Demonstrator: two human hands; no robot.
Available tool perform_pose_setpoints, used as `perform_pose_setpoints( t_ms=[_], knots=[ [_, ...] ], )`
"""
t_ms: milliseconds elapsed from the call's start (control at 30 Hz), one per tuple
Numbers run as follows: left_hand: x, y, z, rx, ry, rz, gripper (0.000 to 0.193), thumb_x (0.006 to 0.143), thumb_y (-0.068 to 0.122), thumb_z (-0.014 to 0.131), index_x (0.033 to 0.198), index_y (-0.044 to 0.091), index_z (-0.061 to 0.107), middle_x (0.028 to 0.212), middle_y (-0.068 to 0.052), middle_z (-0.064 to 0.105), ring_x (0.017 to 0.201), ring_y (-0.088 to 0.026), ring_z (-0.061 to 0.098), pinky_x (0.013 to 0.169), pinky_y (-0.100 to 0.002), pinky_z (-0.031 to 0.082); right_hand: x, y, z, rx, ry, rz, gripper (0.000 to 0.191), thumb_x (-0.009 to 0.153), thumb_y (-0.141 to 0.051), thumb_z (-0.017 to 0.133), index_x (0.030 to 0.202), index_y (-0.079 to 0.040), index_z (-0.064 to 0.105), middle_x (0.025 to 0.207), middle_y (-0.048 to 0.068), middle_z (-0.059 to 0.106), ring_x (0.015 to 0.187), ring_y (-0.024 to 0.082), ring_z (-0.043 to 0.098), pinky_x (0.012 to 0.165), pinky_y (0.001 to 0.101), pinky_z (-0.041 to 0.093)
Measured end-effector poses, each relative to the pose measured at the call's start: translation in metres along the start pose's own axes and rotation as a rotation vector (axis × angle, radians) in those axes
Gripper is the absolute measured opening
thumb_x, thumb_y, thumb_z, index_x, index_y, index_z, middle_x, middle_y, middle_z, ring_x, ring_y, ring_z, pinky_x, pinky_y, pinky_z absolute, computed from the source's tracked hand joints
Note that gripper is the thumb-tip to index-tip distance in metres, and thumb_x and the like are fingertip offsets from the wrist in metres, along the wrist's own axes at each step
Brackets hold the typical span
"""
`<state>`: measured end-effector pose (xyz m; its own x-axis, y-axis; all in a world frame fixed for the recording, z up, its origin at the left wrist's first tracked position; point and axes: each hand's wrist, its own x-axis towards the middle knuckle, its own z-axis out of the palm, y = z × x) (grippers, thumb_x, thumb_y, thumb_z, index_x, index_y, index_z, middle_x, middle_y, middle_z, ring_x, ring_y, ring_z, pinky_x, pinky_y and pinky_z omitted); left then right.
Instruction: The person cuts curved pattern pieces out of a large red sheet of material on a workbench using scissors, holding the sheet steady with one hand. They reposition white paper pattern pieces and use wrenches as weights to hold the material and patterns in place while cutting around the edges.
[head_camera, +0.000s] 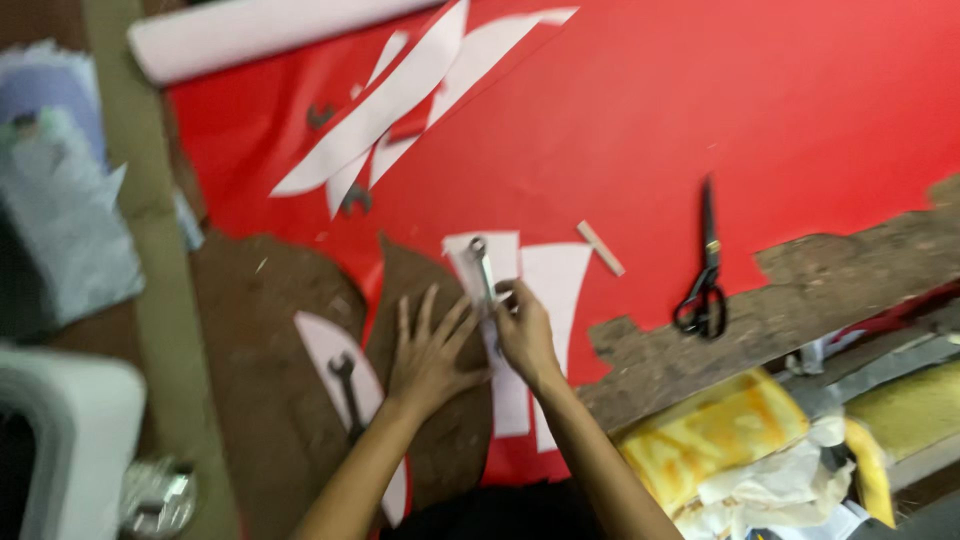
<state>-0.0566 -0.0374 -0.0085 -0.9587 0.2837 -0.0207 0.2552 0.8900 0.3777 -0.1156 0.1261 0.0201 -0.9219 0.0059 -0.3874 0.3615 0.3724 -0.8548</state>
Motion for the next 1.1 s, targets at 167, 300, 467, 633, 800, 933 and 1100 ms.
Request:
perform_pose_setpoints(
  t_ms=[167,300,467,633,800,933,1100],
  knots=[
    [-0.003,-0.003,0.001,-0.015,0.001,-0.005,0.096,0.067,0.067,0.074,0.148,0.022,0.051,0.160,0.001,0.037,0.154,-0.038,0.014,0.120,-0.070,0.004,0.005,0.025,0.024,-0.278,0.240,-0.406,0.017,0.088,-0.004,0.064,0.104,0.000,0.063,0.083,0.019,0.065,0.072,0.032,0.065,0.065,0.0426,0.051],
    [-0.015,-0.004,0.009,0.054,-0.003,0.047,0.094,0.074,0.070,0.073,0.152,0.023,0.050,0.165,-0.001,0.035,0.156,-0.039,0.013,0.122,-0.071,0.004,-0.003,0.048,0.017,-0.328,0.207,-0.337,0.006,0.099,-0.004,0.064,0.103,0.000,0.065,0.089,0.018,0.065,0.078,0.031,0.063,0.071,0.0420,0.050],
    [-0.007,-0.005,0.010,-0.063,0.018,0.013,0.100,0.070,0.078,0.068,0.151,0.023,0.047,0.163,0.000,0.033,0.153,-0.039,0.012,0.119,-0.072,0.000,-0.018,0.062,-0.039,-0.230,0.339,-0.293,0.018,0.090,-0.002,0.066,0.107,0.002,0.068,0.094,0.014,0.069,0.082,0.020,0.068,0.074,0.0337,0.055],
    [-0.018,-0.010,0.014,-0.108,0.070,0.054,0.092,0.084,0.075,0.066,0.157,0.023,0.044,0.167,-0.007,0.030,0.156,-0.037,0.013,0.123,-0.068,-0.001,-0.058,0.091,-0.084,-0.250,0.409,-0.119,0.013,0.096,-0.006,0.069,0.107,-0.001,0.070,0.093,0.011,0.070,0.081,0.018,0.066,0.074,0.0321,0.054],
    [-0.046,-0.001,0.024,-0.164,0.067,0.063,0.087,0.085,0.070,0.069,0.155,0.023,0.047,0.167,-0.006,0.032,0.158,-0.033,0.016,0.126,-0.066,0.001,-0.077,0.121,-0.097,-0.189,0.427,-0.173,0.014,0.097,-0.004,0.067,0.110,0.001,0.068,0.097,0.009,0.069,0.085,0.015,0.066,0.078,0.0300,0.054],
    [-0.081,0.024,0.025,-0.195,0.055,0.114,0.078,0.086,0.062,0.072,0.150,0.022,0.052,0.163,-0.007,0.036,0.154,-0.035,0.019,0.123,-0.067,0.003,-0.079,0.128,-0.100,-0.095,0.404,-0.206,0.014,0.097,-0.005,0.068,0.111,0.000,0.068,0.094,0.009,0.067,0.083,0.015,0.063,0.074,0.0300,0.052],
    [-0.103,0.038,0.031,-0.256,0.148,0.065,0.058,0.094,0.041,0.075,0.146,0.024,0.057,0.160,-0.003,0.044,0.154,-0.030,0.032,0.128,-0.061,0.016,-0.057,0.123,-0.140,-0.417,0.530,-0.401,0.009,0.098,0.001,0.070,0.107,-0.002,0.071,0.098,0.009,0.068,0.088,0.020,0.064,0.081,0.0336,0.052]
  ],
)
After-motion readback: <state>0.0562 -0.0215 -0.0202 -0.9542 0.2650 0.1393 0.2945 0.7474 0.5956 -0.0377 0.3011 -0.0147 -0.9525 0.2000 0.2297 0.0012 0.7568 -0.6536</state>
